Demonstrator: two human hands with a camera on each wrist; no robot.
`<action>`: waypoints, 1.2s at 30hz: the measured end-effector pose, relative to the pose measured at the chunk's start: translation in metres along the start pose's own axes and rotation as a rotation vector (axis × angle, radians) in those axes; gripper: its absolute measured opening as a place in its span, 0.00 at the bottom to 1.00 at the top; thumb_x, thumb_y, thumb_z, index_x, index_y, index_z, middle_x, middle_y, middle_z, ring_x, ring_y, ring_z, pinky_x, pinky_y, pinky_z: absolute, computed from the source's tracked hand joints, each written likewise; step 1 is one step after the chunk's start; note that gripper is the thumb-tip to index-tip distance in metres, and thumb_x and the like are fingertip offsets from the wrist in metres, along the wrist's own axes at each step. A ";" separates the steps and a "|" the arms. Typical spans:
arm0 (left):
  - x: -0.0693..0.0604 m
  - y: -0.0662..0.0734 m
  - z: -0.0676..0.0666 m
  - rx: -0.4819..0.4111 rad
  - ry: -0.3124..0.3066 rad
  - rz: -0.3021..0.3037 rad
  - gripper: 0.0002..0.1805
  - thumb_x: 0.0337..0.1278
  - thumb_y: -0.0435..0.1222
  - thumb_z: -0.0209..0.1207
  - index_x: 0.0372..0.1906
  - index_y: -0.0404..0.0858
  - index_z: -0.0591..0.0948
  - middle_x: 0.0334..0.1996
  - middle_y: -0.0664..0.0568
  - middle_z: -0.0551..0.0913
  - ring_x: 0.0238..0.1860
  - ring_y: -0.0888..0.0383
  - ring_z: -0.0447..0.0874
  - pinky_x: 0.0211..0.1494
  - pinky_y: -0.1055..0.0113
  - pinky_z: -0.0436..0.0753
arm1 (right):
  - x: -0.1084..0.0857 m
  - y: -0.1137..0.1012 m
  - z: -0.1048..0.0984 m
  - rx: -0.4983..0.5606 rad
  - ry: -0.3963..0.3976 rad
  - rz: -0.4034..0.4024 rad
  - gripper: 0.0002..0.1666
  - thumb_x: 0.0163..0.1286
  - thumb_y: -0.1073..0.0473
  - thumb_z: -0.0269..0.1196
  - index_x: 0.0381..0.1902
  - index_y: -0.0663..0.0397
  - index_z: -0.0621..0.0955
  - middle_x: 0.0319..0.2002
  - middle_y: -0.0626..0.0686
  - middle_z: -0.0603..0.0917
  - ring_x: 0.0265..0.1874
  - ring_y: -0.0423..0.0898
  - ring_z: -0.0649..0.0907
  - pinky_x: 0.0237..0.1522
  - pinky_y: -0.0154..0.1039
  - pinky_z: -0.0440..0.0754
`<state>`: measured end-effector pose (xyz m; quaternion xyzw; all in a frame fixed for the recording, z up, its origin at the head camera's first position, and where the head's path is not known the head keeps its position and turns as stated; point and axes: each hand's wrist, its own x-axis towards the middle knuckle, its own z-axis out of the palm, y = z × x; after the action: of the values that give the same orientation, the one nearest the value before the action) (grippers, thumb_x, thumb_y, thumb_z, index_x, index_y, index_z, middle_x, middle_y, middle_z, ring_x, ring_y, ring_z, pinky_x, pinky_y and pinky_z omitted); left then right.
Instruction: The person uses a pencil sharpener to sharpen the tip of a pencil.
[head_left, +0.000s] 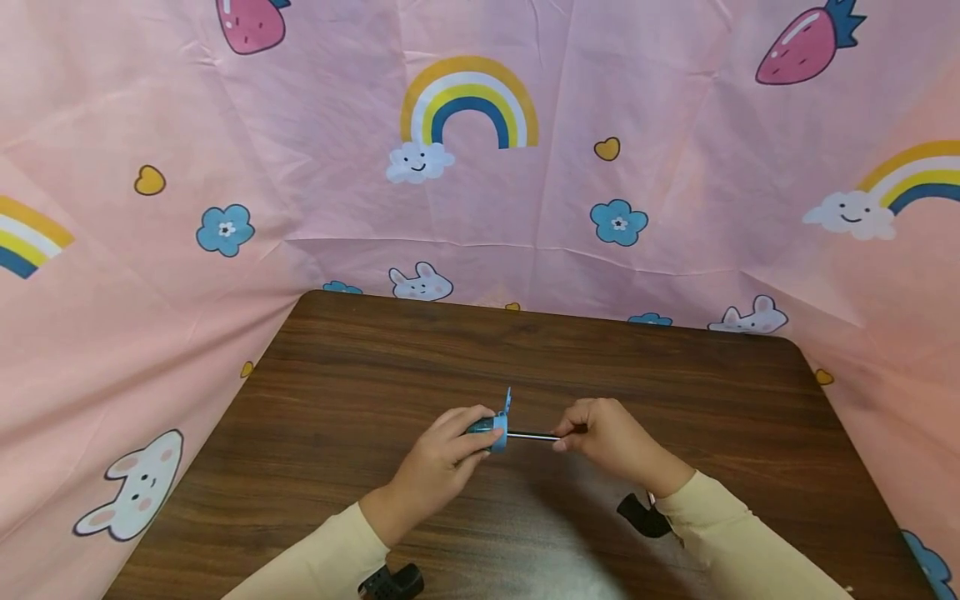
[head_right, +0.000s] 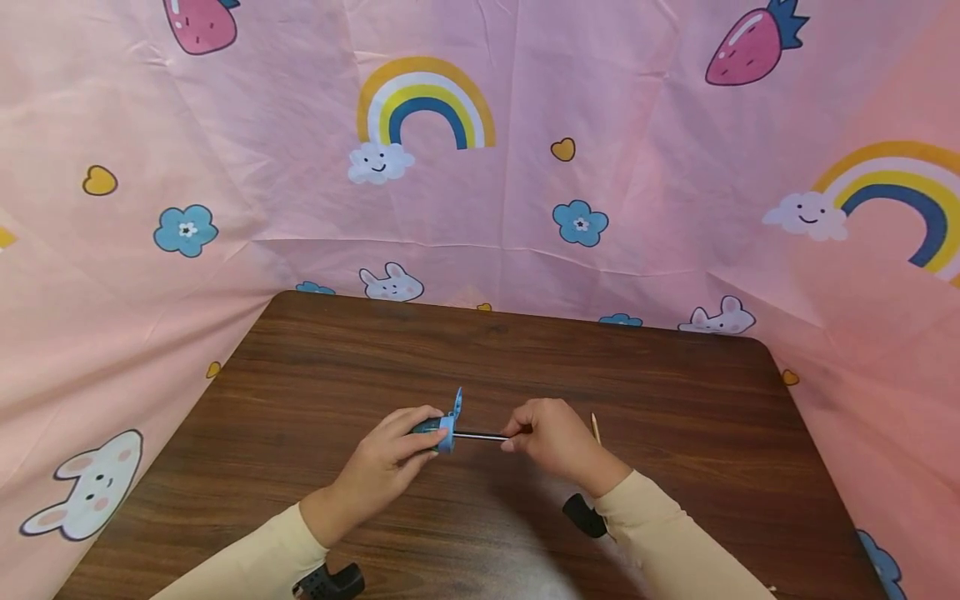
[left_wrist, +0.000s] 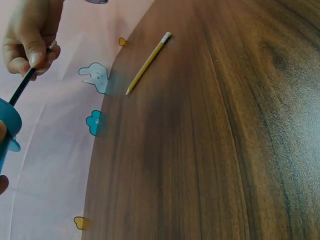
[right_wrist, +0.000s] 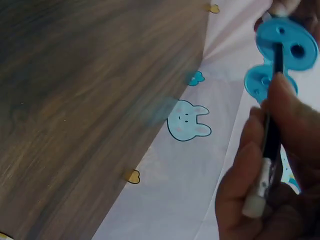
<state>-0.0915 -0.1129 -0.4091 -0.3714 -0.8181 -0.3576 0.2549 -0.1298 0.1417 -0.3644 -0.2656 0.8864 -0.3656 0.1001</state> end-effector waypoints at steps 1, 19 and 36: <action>0.000 0.000 0.000 0.000 0.011 0.021 0.22 0.36 0.21 0.72 0.44 0.33 0.87 0.49 0.44 0.81 0.50 0.48 0.79 0.51 0.64 0.83 | 0.001 0.000 -0.002 0.027 -0.022 0.014 0.02 0.58 0.63 0.70 0.27 0.55 0.87 0.28 0.45 0.84 0.25 0.35 0.77 0.24 0.31 0.76; 0.005 0.000 0.003 0.023 0.034 0.170 0.22 0.40 0.17 0.68 0.45 0.37 0.86 0.49 0.44 0.80 0.51 0.48 0.80 0.54 0.66 0.81 | 0.000 0.011 -0.014 0.242 -0.247 0.088 0.07 0.65 0.62 0.65 0.34 0.62 0.86 0.19 0.48 0.78 0.19 0.40 0.75 0.22 0.35 0.78; 0.004 -0.002 -0.002 -0.083 0.103 -0.108 0.21 0.39 0.18 0.69 0.45 0.32 0.86 0.51 0.43 0.81 0.51 0.47 0.79 0.40 0.66 0.85 | -0.003 0.012 -0.023 0.259 -0.180 0.113 0.10 0.66 0.62 0.64 0.38 0.65 0.85 0.23 0.50 0.80 0.25 0.46 0.78 0.29 0.39 0.81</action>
<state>-0.0949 -0.1130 -0.4059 -0.3180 -0.8074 -0.4228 0.2613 -0.1408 0.1637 -0.3562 -0.2317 0.8330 -0.4452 0.2328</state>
